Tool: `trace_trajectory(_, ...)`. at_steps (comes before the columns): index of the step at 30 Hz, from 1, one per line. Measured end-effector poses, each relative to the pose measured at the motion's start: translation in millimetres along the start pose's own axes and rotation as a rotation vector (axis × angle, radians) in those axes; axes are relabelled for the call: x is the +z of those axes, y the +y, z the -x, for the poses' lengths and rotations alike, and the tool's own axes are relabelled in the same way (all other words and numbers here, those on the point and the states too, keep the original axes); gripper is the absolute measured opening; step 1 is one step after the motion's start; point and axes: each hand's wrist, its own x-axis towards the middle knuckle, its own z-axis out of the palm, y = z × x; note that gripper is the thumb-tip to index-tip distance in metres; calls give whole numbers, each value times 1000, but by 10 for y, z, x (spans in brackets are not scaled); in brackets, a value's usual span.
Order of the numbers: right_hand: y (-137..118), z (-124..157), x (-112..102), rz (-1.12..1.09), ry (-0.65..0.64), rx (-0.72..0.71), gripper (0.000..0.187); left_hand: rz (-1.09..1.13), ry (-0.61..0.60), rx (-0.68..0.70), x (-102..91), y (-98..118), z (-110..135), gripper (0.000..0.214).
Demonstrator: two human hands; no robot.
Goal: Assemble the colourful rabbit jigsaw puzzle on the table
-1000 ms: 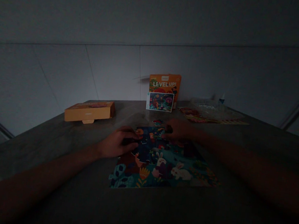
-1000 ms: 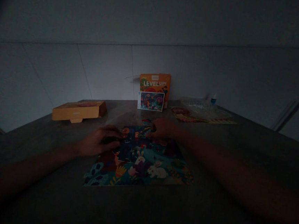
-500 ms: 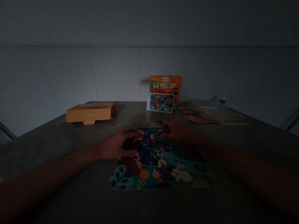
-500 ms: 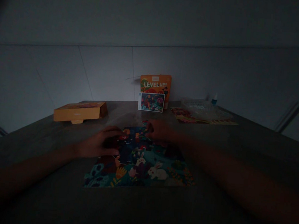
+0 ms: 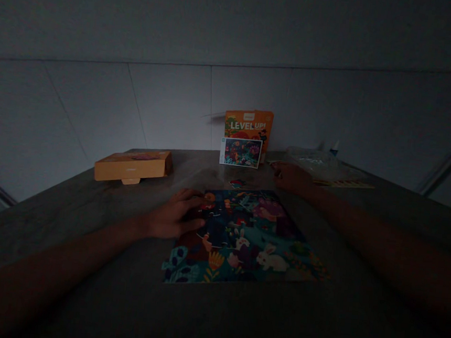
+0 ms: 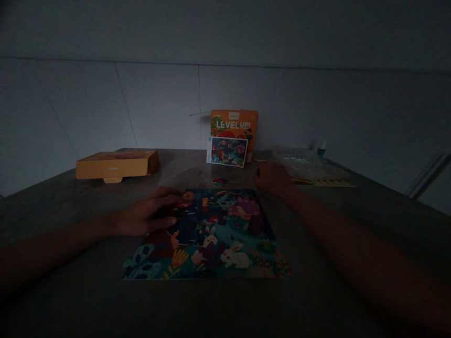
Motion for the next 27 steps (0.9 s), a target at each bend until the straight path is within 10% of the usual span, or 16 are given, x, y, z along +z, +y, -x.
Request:
trace_trajectory(6, -35, -19, 40, -5, -73, -119, 23, 27, 38, 39, -17, -14, 3, 46)
trace_trajectory(13, -54, -7, 21, -113, -452, -307, 44, 26, 0, 111, -31, 37, 4, 48)
trace_trajectory(27, -368, 106, 11, -71, -224, -427, 31, 5, -11, 122, -37, 42, -2, 52)
